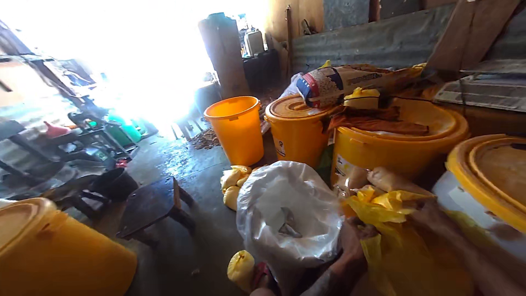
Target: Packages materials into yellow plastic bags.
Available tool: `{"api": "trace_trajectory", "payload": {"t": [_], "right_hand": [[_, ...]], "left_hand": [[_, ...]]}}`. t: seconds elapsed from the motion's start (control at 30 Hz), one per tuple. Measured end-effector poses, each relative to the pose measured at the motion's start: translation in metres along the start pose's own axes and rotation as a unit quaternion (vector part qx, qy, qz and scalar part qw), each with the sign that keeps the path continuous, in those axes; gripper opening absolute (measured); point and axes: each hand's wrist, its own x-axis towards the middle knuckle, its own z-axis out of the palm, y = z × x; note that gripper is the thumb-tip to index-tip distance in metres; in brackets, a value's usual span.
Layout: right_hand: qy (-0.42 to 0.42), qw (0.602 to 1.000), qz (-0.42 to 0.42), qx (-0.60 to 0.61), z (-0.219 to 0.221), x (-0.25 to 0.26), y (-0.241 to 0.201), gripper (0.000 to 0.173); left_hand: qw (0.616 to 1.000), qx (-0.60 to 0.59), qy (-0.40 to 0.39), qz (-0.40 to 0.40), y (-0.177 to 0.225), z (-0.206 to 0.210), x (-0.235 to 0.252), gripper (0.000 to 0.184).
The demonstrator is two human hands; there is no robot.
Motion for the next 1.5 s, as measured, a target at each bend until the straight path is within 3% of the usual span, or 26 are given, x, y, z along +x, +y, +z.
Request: {"api": "trace_trajectory", "payload": {"t": [0.1, 0.17, 0.3, 0.5, 0.63, 0.77, 0.87, 0.93, 1.07, 1.3, 1.4, 1.5], "right_hand": [[-0.055, 0.997, -0.034, -0.041, -0.009, -0.016, -0.018, 0.06], [-0.076, 0.99, 0.007, -0.117, -0.013, -0.026, -0.036, 0.062], [-0.087, 0.983, 0.09, -0.133, -0.024, -0.026, -0.058, 0.079], [-0.08, 0.989, 0.115, -0.047, -0.013, -0.003, -0.043, 0.081], [-0.07, 0.988, 0.134, 0.017, -0.011, 0.006, -0.036, 0.082], [-0.059, 0.985, 0.121, 0.109, -0.005, 0.005, -0.023, 0.102], [-0.019, 0.98, 0.121, 0.157, -0.009, -0.009, -0.034, 0.117], [0.002, 0.987, 0.093, 0.129, -0.02, -0.022, -0.045, 0.112], [0.082, 0.995, 0.032, 0.046, -0.05, -0.051, -0.067, 0.082], [0.2, 0.959, -0.057, 0.194, -0.075, -0.079, -0.081, 0.069], [0.16, 0.94, -0.031, 0.299, -0.051, -0.068, -0.078, 0.067], [0.09, 0.943, 0.036, 0.319, -0.01, -0.043, -0.063, 0.072]], "left_hand": [[0.999, 0.004, 0.042, -0.029, 0.003, 0.014, 0.013, 0.024], [0.996, 0.01, 0.075, -0.036, -0.001, 0.029, 0.025, 0.02], [0.994, -0.007, 0.099, -0.034, -0.022, 0.046, 0.046, 0.017], [0.979, -0.077, 0.096, -0.16, -0.021, 0.041, 0.052, 0.035], [0.981, -0.101, 0.085, -0.141, -0.014, 0.036, 0.055, 0.036], [0.985, -0.128, 0.05, -0.105, -0.009, 0.035, 0.057, 0.024], [0.989, -0.125, -0.005, -0.08, -0.015, 0.037, 0.061, 0.028], [0.991, -0.11, -0.037, -0.069, -0.018, 0.037, 0.062, 0.029], [0.991, -0.095, -0.08, -0.047, -0.026, 0.043, 0.064, 0.032], [0.99, -0.097, -0.089, -0.043, -0.024, 0.065, 0.074, 0.027], [0.989, -0.103, -0.099, -0.038, -0.025, 0.065, 0.076, 0.028], [0.987, -0.127, -0.082, -0.056, -0.025, 0.063, 0.069, 0.024]]}}
